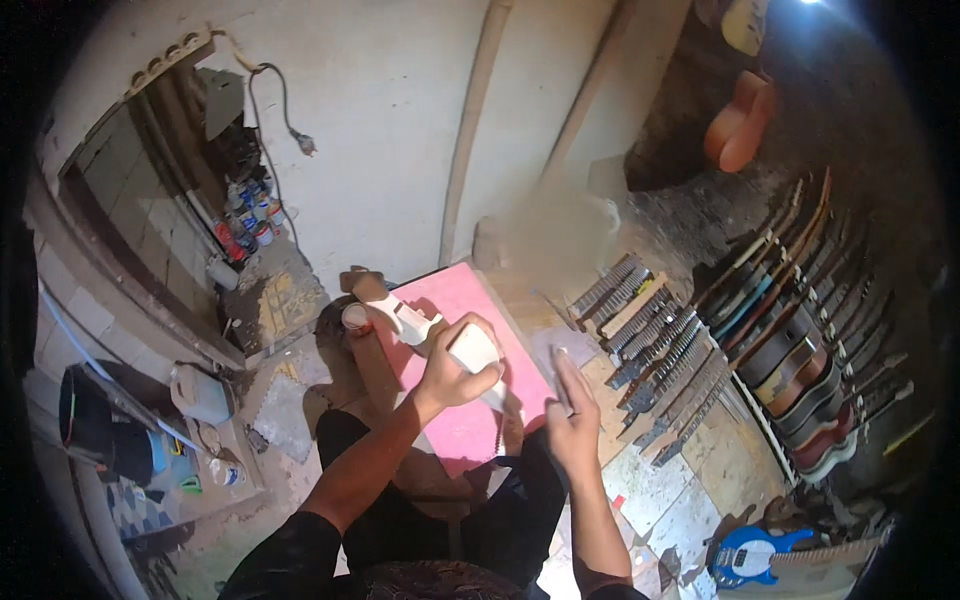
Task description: The person sands the surfaces and edges of a wooden guitar body by hand using a piece of sandpaper, turning the object over to reach different sides.
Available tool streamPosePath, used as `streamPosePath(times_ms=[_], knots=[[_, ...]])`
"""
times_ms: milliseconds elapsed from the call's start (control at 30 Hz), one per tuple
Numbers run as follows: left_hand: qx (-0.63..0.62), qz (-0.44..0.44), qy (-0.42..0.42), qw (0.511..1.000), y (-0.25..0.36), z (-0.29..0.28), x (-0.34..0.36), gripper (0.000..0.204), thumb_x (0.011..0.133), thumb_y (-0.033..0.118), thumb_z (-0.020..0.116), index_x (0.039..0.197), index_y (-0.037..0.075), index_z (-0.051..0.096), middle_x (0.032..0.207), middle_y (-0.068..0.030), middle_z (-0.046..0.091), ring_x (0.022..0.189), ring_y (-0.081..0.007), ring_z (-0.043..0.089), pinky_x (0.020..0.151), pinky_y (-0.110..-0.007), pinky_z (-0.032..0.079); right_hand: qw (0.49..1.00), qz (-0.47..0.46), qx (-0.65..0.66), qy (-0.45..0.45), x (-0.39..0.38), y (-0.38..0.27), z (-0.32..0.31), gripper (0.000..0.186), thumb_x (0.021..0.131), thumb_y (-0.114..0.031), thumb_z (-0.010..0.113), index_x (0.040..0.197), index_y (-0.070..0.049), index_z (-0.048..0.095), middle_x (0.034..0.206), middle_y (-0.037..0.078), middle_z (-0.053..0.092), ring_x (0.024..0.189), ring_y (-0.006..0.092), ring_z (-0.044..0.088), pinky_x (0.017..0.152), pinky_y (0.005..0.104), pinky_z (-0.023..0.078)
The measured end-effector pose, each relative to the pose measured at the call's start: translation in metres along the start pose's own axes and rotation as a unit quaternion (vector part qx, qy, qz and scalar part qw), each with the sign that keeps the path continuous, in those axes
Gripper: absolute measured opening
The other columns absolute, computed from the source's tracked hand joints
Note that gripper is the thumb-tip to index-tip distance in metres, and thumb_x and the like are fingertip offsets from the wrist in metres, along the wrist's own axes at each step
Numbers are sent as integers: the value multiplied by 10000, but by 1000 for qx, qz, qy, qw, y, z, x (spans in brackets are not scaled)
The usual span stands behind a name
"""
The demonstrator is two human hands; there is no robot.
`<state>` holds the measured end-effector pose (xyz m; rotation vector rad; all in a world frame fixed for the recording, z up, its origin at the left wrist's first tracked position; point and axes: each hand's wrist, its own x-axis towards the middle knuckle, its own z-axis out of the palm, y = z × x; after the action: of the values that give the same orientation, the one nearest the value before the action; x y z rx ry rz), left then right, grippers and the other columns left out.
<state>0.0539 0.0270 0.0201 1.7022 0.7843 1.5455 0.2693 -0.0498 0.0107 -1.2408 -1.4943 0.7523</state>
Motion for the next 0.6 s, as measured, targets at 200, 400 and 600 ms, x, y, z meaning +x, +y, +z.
streamPosePath(times_ms=[200, 400, 600], knots=[[105, 1, -120, 987, 15, 8, -2, 273, 716, 155, 795, 935, 75, 653, 815, -148, 708, 771, -374, 723, 688, -438, 549, 971, -125, -154, -135, -2, -97, 9, 725, 758, 125, 515, 1469, 7, 591, 1554, 269, 532, 1407, 399, 562, 1173, 409, 446], [51, 19, -138, 989, 2, 23, -13, 210, 759, 164, 784, 915, 58, 691, 839, -167, 714, 813, -406, 714, 676, -472, 539, 934, -164, -273, -160, 28, -108, 11, 691, 772, 110, 624, 1441, -63, 637, 1462, 202, 628, 1070, 374, 748, 903, 400, 617], [146, 77, -124, 978, -2, 30, -18, 258, 705, 224, 829, 865, 84, 683, 808, -156, 715, 782, -413, 706, 674, -511, 516, 925, -176, -303, -147, 30, -101, 6, 705, 784, 92, 646, 1466, -87, 621, 1459, 223, 614, 1101, 367, 741, 901, 420, 623]])
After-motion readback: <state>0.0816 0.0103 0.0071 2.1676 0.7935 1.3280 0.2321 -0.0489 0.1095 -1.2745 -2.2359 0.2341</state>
